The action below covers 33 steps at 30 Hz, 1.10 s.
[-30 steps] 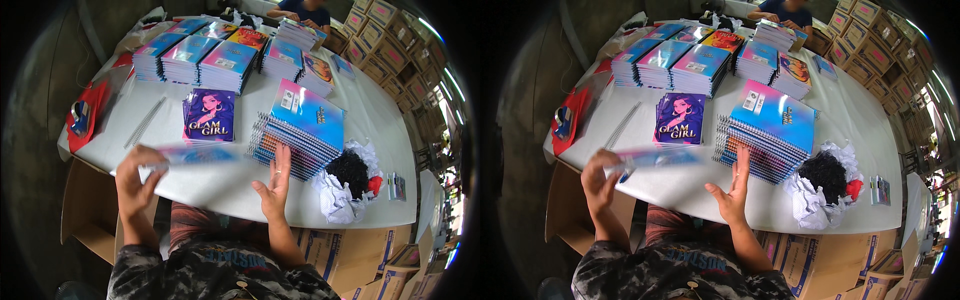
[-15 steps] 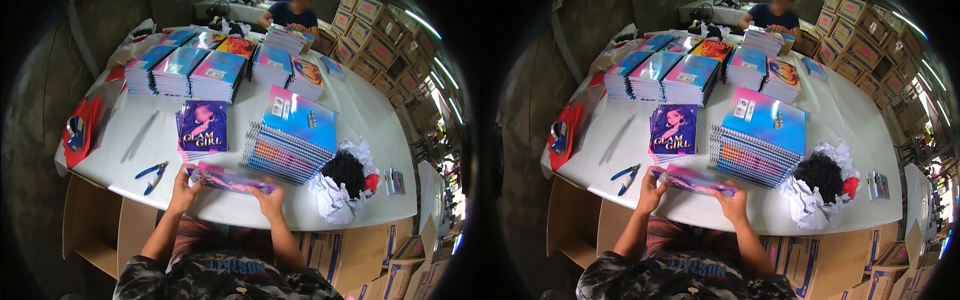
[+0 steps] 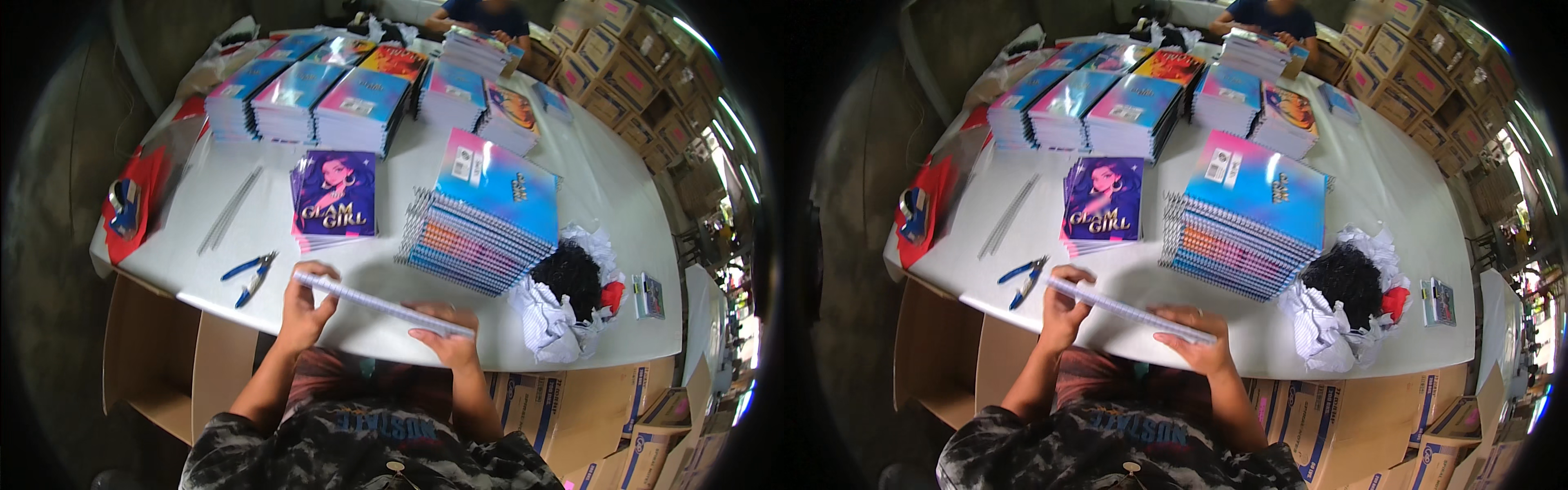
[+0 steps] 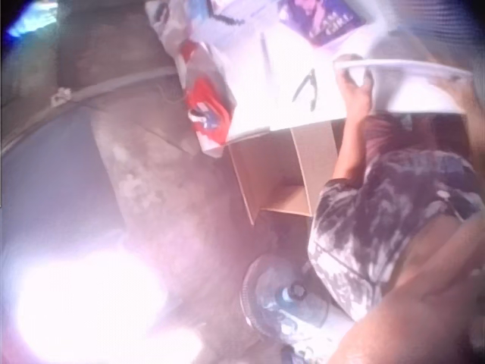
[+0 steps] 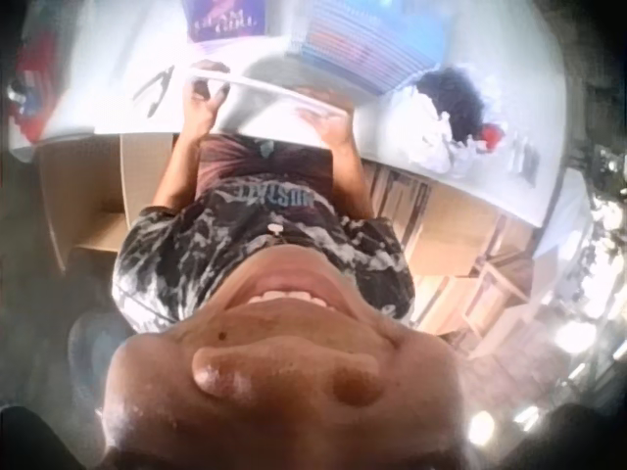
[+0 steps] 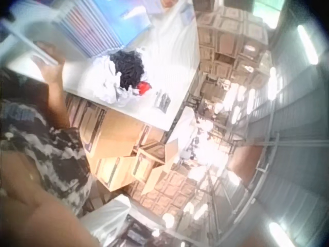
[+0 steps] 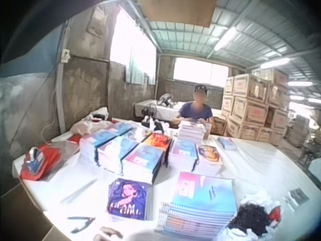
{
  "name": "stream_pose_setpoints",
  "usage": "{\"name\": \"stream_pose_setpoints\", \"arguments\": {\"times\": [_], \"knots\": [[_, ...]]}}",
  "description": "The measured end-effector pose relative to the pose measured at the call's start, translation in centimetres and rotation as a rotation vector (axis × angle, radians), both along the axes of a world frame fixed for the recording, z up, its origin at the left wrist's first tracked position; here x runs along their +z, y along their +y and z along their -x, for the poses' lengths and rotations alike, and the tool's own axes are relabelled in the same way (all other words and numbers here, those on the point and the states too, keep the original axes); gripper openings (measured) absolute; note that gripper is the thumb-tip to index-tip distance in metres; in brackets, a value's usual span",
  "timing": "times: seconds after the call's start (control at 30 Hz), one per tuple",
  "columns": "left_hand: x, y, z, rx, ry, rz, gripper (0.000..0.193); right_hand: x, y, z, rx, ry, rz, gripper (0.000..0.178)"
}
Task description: The person assembles spiral-bound notebooks by inserting metal spiral coils into the punched holes of stacked paper. They pick up a coil, align it with the holes, and press it into place, repeating this process for multiple notebooks.
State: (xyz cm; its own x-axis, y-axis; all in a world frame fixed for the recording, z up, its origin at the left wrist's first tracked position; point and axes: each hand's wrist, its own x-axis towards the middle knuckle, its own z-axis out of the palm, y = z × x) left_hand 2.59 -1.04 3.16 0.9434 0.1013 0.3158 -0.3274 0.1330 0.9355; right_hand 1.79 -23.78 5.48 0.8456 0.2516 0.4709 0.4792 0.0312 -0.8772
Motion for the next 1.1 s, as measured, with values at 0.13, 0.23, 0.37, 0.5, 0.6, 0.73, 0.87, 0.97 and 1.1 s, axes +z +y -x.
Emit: {"name": "stream_pose_setpoints", "arguments": {"times": [0.13, 0.23, 0.37, 0.5, 0.6, 0.73, 0.87, 0.97, 1.1], "knots": [[-4.4, 1.1, -0.5, -0.087, 0.315, -0.043, 0.031, -8.0, -0.1, -0.2, -0.075, 0.343, 0.097, 0.022], [-5.9, 2.0, 0.1, -0.055, 0.232, -0.187, 0.032, -3.6, 1.4, -0.4, -0.043, 0.081, -0.049, 0.021], [-4.0, 9.0, -6.3, 0.261, 0.04, -1.229, 0.032, -4.6, -0.9, -0.7, -0.026, 0.026, 0.108, 0.023], [-4.5, 18.1, -12.2, 0.836, 0.214, -1.375, 0.026, -3.8, -0.3, -2.0, 0.051, -0.011, 0.109, 0.022], [-4.8, 18.1, -13.3, 0.734, 0.36, -1.486, 0.03, -2.9, 0.6, -1.9, 0.024, 0.018, -0.062, 0.024], [-2.1, 15.4, -12.5, 0.569, 0.372, -1.394, 0.029, -4.2, -1.3, -1.9, 0.004, 0.089, -0.011, 0.028], [2.1, 14.7, -11.0, 0.641, 0.237, -1.139, 0.024, -3.6, -1.3, -2.2, -0.044, 0.104, 0.011, 0.026], [3.3, 11.7, -9.7, 0.233, 0.135, -0.619, 0.028, -4.0, -1.4, -2.9, -0.093, 0.102, 0.019, 0.025], [5.5, 7.6, -6.1, -0.353, 0.221, -0.471, 0.029, -3.7, -1.3, -3.4, -0.102, 0.118, -0.035, 0.027]]}}
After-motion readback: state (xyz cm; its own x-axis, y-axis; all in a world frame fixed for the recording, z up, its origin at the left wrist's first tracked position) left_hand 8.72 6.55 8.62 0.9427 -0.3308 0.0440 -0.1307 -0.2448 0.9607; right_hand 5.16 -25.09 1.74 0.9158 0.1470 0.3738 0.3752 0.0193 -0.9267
